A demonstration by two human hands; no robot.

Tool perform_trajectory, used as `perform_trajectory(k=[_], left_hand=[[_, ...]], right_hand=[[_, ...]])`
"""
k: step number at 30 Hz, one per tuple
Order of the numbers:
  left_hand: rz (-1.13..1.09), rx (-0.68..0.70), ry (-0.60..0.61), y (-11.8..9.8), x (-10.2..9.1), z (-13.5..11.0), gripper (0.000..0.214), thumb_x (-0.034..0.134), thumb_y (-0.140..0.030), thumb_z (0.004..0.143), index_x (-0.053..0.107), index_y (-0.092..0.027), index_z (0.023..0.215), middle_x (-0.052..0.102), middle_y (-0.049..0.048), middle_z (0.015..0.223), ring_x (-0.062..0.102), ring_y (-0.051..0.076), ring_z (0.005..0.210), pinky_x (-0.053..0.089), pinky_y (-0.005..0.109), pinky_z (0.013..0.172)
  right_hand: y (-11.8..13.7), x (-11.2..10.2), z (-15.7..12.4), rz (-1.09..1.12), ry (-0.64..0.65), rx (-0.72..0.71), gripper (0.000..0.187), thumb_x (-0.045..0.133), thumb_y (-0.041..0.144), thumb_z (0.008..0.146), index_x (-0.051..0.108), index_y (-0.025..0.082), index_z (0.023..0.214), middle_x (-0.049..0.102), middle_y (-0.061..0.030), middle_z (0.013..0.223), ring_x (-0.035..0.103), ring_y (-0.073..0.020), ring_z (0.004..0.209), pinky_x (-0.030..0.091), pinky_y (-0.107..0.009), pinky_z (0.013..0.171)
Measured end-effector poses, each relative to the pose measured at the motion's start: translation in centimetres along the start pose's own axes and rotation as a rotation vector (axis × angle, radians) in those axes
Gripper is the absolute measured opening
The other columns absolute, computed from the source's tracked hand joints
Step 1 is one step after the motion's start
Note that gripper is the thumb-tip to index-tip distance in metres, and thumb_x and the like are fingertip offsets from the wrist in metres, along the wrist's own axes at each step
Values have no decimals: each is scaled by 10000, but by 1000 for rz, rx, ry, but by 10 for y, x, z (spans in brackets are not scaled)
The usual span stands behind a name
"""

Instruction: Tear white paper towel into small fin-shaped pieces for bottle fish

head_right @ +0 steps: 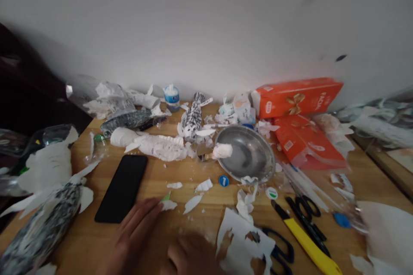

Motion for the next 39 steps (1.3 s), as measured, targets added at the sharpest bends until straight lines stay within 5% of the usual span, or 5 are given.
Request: perform_trajectory(k=[3, 9, 17, 24, 39], left_hand=[[-60, -16, -22, -4, -7, 6, 418, 405, -100, 1001, 551, -190, 1383, 617, 103, 1394, 513, 221, 1352, 506, 377, 1076], [-93, -139, -41, 1, -10, 13, 311, 588, -169, 962, 593, -170, 1272, 666, 100, 1244, 574, 239, 1170, 502, 403, 1001], [-91, -204, -83, 8, -15, 15, 387, 657, -199, 926, 548, -158, 1294, 705, 79, 1138, 580, 231, 1036, 480, 370, 913], [-59, -222, -54, 9, -12, 17, 441, 664, -273, 925, 536, -152, 1329, 712, 84, 1176, 568, 250, 1081, 441, 374, 906], [-68, -263, 12, 9, -8, 18, 371, 636, -216, 943, 542, -193, 1301, 692, 53, 1201, 542, 242, 1125, 380, 360, 921]], right_hand=[[-9, -34, 14, 167, 132, -5, 97, 676, 193, 905, 585, 225, 901, 647, 18, 966, 615, -160, 864, 481, -275, 713], [-51, -90, 37, 249, -94, 177, 128, 500, 154, 1017, 580, 205, 1103, 669, -34, 1028, 618, -177, 977, 500, -333, 901], [-26, -63, 68, 117, 6, -97, 280, 475, 153, 1018, 590, 166, 1274, 662, -81, 1191, 601, -244, 1120, 526, -399, 965], [-61, -71, 62, 179, -62, 71, 261, 563, 219, 1001, 572, 183, 1260, 653, -67, 1172, 600, -206, 1077, 509, -382, 957], [-34, -23, 96, 62, 156, 52, 69, 679, 127, 891, 647, 171, 933, 632, -49, 985, 558, -241, 953, 537, -410, 858]])
Point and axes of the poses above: each hand's wrist, its own z-axis towards the middle knuckle, its own x-axis out of the palm, y = z × x, the point moved 9 cm from there along z, towards the middle knuckle
